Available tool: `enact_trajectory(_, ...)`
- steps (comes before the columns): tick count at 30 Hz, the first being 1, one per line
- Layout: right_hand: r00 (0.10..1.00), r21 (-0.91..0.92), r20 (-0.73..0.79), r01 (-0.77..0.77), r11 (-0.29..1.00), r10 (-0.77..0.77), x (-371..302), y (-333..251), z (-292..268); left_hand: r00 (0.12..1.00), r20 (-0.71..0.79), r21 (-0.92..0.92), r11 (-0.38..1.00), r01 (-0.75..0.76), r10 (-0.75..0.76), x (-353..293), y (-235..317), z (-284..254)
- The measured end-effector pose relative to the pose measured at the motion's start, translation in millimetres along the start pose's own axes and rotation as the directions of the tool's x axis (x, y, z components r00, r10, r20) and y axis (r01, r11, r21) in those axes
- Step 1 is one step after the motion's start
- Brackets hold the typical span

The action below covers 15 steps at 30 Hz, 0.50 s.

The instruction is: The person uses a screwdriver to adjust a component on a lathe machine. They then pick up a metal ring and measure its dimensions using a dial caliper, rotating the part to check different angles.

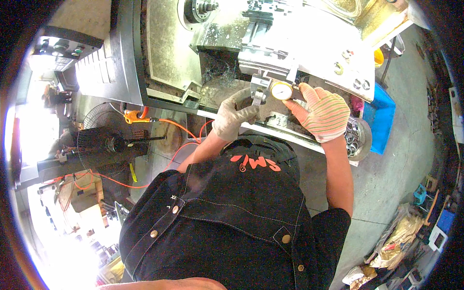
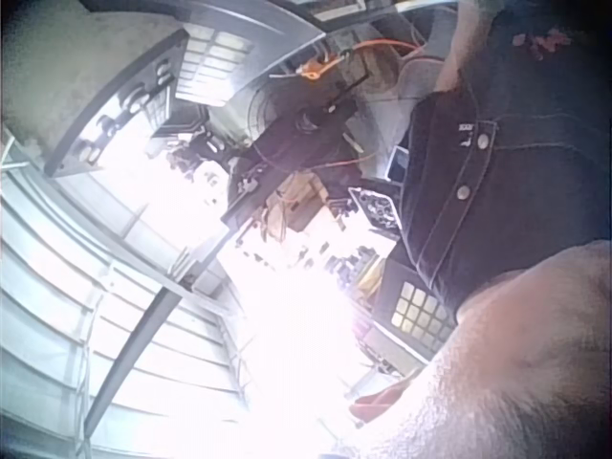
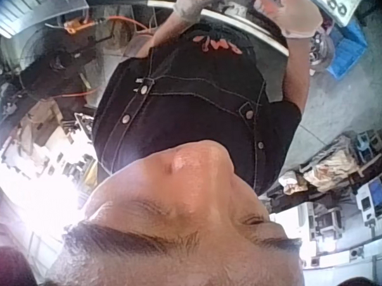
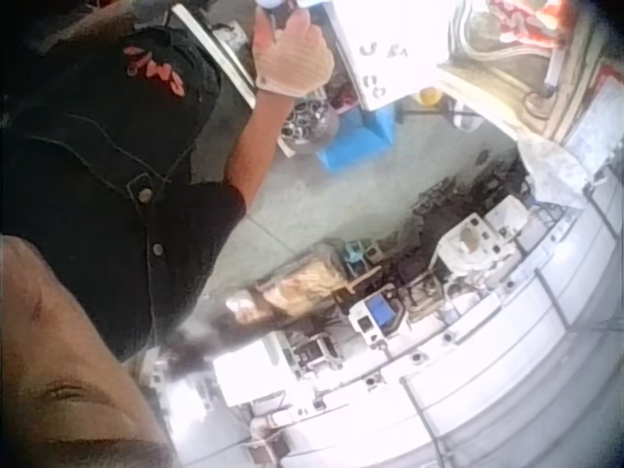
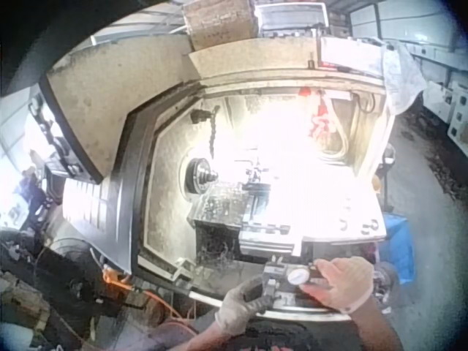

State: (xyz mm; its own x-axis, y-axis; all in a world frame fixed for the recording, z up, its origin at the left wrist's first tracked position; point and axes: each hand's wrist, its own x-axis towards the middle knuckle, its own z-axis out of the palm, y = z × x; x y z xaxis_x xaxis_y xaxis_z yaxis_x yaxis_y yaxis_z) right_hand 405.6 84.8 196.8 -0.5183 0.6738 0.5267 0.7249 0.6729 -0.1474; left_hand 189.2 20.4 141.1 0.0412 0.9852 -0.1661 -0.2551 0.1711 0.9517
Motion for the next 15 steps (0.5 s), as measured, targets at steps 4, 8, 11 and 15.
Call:
enact_trajectory(4, 1.0, -0.028, -0.018, 0.022, 0.999, -0.022, -0.1, 0.8, 1.4, 1.0, 0.01, -0.016, 1.0, 0.004, -0.004, 0.5, -1.7, -0.8)
enact_trajectory(8, 0.999, -0.049, -0.025, 0.023, 0.999, -0.024, -1.7, 2.6, 5.0, 0.999, 0.029, -0.002, 1.0, 0.022, -0.022, 0.5, -0.9, -2.5)
enact_trajectory(11, 0.999, -0.034, -0.038, 0.022, 0.999, -0.024, -2.6, 3.5, 5.2, 0.999, 0.034, 0.003, 1.0, 0.021, -0.022, 1.6, -2.6, -3.1)
enact_trajectory(15, 0.996, -0.021, -0.078, 0.051, 0.998, -0.053, -3.0, 6.9, 7.7, 0.999, 0.023, -0.005, 1.0, 0.023, -0.023, 1.0, -1.5, -1.8)
